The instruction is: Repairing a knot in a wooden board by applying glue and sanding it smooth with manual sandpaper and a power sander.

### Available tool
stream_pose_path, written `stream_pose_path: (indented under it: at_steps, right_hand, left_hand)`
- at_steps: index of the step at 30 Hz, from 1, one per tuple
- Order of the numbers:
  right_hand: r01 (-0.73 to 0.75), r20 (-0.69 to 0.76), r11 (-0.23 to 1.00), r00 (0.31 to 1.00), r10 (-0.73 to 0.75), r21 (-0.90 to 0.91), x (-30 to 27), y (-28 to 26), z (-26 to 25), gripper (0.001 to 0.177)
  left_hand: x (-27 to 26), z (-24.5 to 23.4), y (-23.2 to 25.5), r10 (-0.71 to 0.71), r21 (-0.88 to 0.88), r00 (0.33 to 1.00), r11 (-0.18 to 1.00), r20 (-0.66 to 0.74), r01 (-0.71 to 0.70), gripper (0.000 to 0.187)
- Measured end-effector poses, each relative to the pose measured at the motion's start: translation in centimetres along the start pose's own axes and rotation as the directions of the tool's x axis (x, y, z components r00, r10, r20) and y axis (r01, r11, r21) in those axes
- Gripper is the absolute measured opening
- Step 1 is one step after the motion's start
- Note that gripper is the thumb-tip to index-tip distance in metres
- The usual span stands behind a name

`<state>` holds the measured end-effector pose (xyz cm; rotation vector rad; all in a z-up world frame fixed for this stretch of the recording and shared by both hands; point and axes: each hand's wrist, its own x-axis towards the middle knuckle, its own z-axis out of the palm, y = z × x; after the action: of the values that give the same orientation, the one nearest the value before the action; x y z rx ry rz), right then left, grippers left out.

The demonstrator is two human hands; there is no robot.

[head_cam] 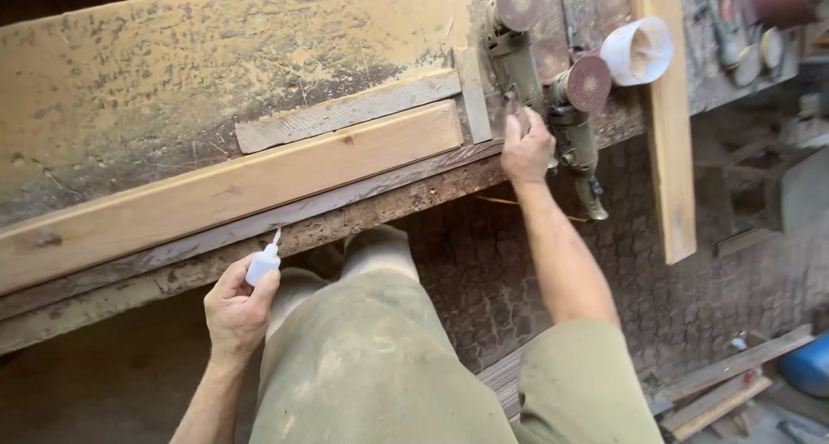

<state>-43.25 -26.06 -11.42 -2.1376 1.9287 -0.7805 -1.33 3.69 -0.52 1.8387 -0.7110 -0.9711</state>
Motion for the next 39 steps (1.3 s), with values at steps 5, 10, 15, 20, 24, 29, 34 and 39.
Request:
stream_pose_path:
  at_steps: [5, 10, 15, 20, 24, 29, 34, 39]
  right_hand:
    - [-0.458, 0.5, 0.783, 0.837, 0.221, 0.421, -7.8, -10.4, -3.2, 0.017]
    - [-0.676, 0.492, 0.573, 0.734, 0.467, 0.464, -13.0, -5.1, -7.2, 0.028]
    - [-0.546, 0.226, 0.343, 0.725, 0.65, 0.764, -3.7, 9.5, -12.9, 0.008]
    - [-0.643, 0.004, 0.677, 0.727, 0.687, 0.358, 4.4, 18.4, -13.7, 0.026]
    - [-0.241, 0.009, 0.861, 0.964, 0.265, 0.448, 3.3, 6.4, -16.0, 0.013]
    - [-0.672, 0.674, 0.382, 0.723, 0.154, 0.634, 0.2, 2.0, -15.5, 0.036]
    - [-0.524, 0.507, 0.698, 0.821, 0.261, 0.488, 3.3, 7.4, -14.7, 0.036]
    - [-0.399, 0.081, 0.908, 0.917, 0.391, 0.128, 4.9, 22.2, -6.9, 0.049]
  left_hand:
    - [-3.8, 0.7, -3.0, -0.21, -0.358, 0.97, 0.903, 0.12, 0.239, 0.044]
    - [-6.6, 2.9, -3.4, -0.271, -0.269, 0.952, 0.915, 0.139, 0.3, 0.039]
    - [-5.3, 8.1, -0.9, -0.28, -0.18, 0.952, 0.937, 0.121, 0.298, 0.036]
    - [-2.5, 18.5, 2.3, -0.187, -0.241, 0.969, 0.945, 0.159, 0.222, 0.041]
    - [-0.8, 30.8, 8.8, -0.017, -0.027, 0.987, 0.999, 0.158, 0.022, 0.049]
    - [0.6, 42.8, 10.1, 0.529, 0.069, 0.814, 0.827, 0.242, -0.558, 0.059]
    - [-0.2, 44.9, 8.6, 0.486, 0.254, 0.8, 0.773, 0.351, -0.581, 0.047]
    - [-3.8, 42.1, 1.8, 0.183, 0.358, 0.862, 0.854, 0.473, -0.378, 0.032]
